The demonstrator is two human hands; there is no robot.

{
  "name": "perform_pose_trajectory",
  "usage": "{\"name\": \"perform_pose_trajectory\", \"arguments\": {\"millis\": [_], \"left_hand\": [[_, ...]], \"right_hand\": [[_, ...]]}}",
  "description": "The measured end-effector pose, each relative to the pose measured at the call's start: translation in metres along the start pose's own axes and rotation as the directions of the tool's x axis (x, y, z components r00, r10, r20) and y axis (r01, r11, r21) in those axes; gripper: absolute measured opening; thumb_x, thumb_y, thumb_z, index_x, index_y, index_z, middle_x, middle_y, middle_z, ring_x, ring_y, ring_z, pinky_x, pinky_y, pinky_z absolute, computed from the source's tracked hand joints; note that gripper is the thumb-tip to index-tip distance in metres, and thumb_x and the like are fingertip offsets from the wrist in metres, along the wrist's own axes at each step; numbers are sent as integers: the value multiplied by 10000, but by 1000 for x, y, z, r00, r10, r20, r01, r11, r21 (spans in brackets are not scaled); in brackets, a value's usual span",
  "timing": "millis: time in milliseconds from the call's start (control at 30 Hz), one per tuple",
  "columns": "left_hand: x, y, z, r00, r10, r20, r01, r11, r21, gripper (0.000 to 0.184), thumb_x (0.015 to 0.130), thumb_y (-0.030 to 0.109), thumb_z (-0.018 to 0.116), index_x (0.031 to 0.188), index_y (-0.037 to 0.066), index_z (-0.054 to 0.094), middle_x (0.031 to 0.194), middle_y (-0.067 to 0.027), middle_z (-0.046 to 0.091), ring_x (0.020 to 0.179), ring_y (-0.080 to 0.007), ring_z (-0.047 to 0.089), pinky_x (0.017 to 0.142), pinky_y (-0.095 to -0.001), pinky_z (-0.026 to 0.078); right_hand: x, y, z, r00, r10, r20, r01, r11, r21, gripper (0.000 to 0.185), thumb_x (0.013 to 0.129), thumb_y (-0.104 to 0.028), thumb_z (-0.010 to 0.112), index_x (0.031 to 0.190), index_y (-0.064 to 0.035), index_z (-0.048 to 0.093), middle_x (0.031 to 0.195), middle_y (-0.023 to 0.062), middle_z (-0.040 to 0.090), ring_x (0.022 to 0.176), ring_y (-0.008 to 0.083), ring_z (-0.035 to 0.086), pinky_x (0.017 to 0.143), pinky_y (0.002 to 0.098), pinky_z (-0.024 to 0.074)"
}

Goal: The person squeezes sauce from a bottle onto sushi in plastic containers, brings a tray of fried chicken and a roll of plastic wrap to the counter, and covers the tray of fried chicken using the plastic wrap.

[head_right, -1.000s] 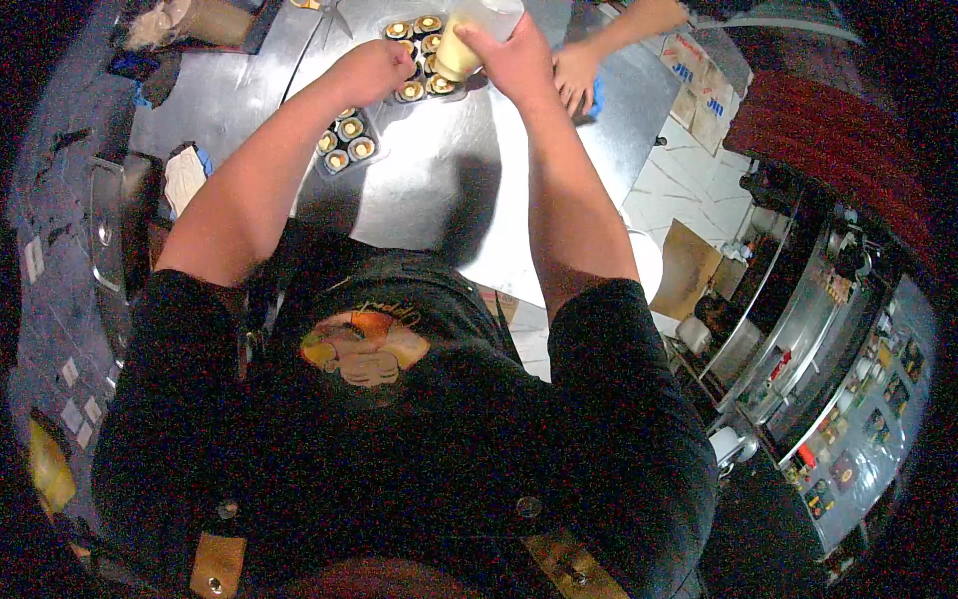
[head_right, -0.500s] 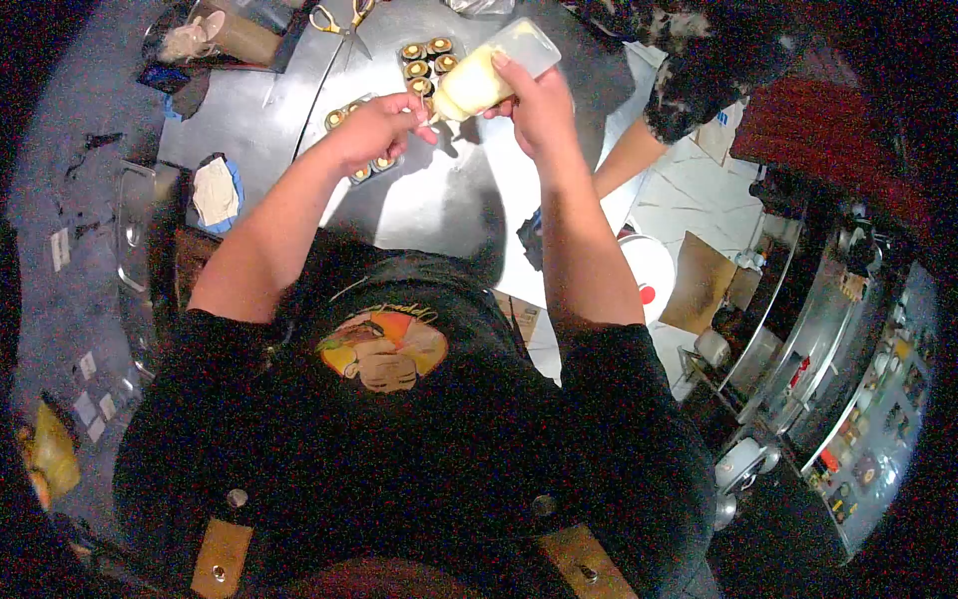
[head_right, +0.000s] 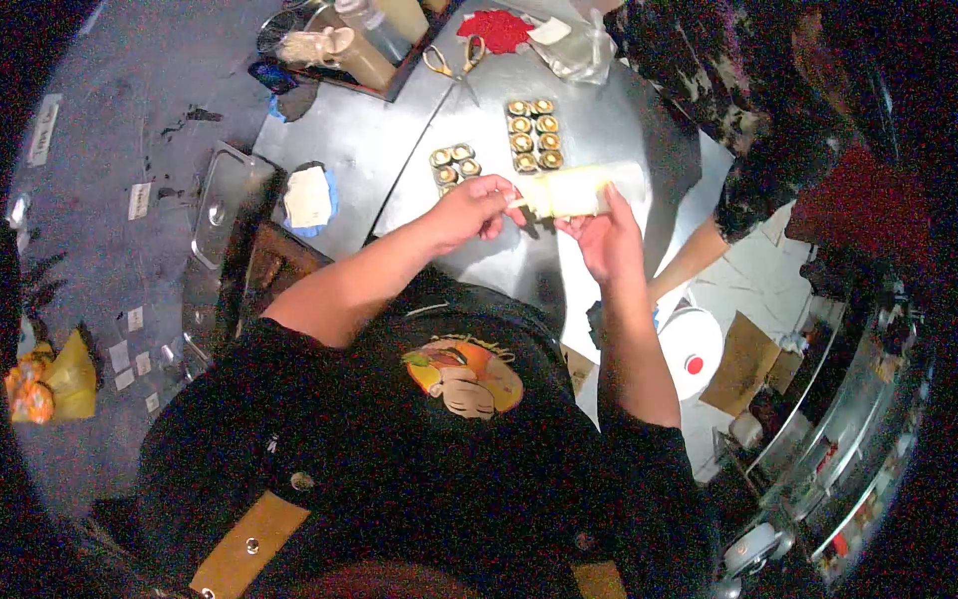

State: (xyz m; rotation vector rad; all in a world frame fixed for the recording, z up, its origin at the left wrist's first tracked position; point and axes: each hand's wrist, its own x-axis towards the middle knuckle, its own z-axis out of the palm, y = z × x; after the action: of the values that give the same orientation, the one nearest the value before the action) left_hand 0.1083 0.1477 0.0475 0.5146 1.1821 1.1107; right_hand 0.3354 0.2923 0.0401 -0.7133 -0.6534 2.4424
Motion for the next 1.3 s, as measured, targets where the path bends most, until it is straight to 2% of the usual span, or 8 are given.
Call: {"name": "perform_pose_trajectory", "arguments": {"millis": [167,400,667,900,1000,1100,1200,1300], "left_hand": [[-27,19,-15,998,37,43,-41,993,109,202,1099,216,535,1167,38,600,971,-120,733,612,-98,529,572,-251,450],[-46,29,-45,991,49,125,-77,970,230,196,1097,222,552,1166,51,617,923,-74,716,618,-82,520,579,-238,447],[-89,48,-103,988,12,153,-61,944,325,181,1088,209,562,1151,50,619,904,-58,716,628,-76,540,589,-238,467],[-123,47,-154,988,12,153,-46,975,215,195,1090,219,556,1132,40,620,885,-55,714,629,-83,585,581,-244,474],[-132,53,-175,989,98,115,-122,965,231,217,1099,225,540,1210,49,602,907,-64,713,643,-94,598,599,-260,492],[-143,55,-197,993,111,-28,-113,987,-110,330,1135,228,447,1415,63,502,1027,-111,714,695,-112,623,640,-265,510],[-161,50,-216,987,135,-85,-147,978,-149,334,1141,230,421,1408,53,515,1074,-123,709,709,-122,629,659,-265,514],[-184,30,-226,982,187,-5,-186,982,29,351,1134,245,444,1386,21,542,1091,-104,711,805,-130,641,729,-269,520]], "right_hand": [[-19,-9,24,984,156,82,-155,988,-19,1100,925,-876,342,1555,25,337,1393,316,597,1110,511,693,832,575,645],[-22,-7,54,986,148,79,-143,988,-58,1102,908,-890,340,1543,9,376,1436,298,573,1154,504,678,885,602,623],[-28,38,91,982,188,19,-188,982,-28,669,1062,-625,380,1415,-67,488,1293,289,646,962,502,732,788,550,661],[-22,72,164,951,150,-271,-204,962,-182,477,1066,-477,437,1303,-71,517,1098,249,691,734,404,732,600,453,641],[-1,71,197,982,52,-182,-119,917,-381,359,1052,-369,509,1256,-75,527,1002,209,695,699,349,725,544,407,620],[30,57,251,996,-82,-31,50,818,-573,304,1002,-286,618,1195,-69,527,1011,147,667,743,279,714,552,390,614],[75,39,316,967,-241,83,234,710,-665,350,991,-325,656,1175,-56,527,1003,121,649,838,243,706,580,384,608],[124,22,392,917,-344,203,356,475,-805,426,1018,-372,632,1253,-28,544,1054,165,675,783,282,723,610,396,614]]}}
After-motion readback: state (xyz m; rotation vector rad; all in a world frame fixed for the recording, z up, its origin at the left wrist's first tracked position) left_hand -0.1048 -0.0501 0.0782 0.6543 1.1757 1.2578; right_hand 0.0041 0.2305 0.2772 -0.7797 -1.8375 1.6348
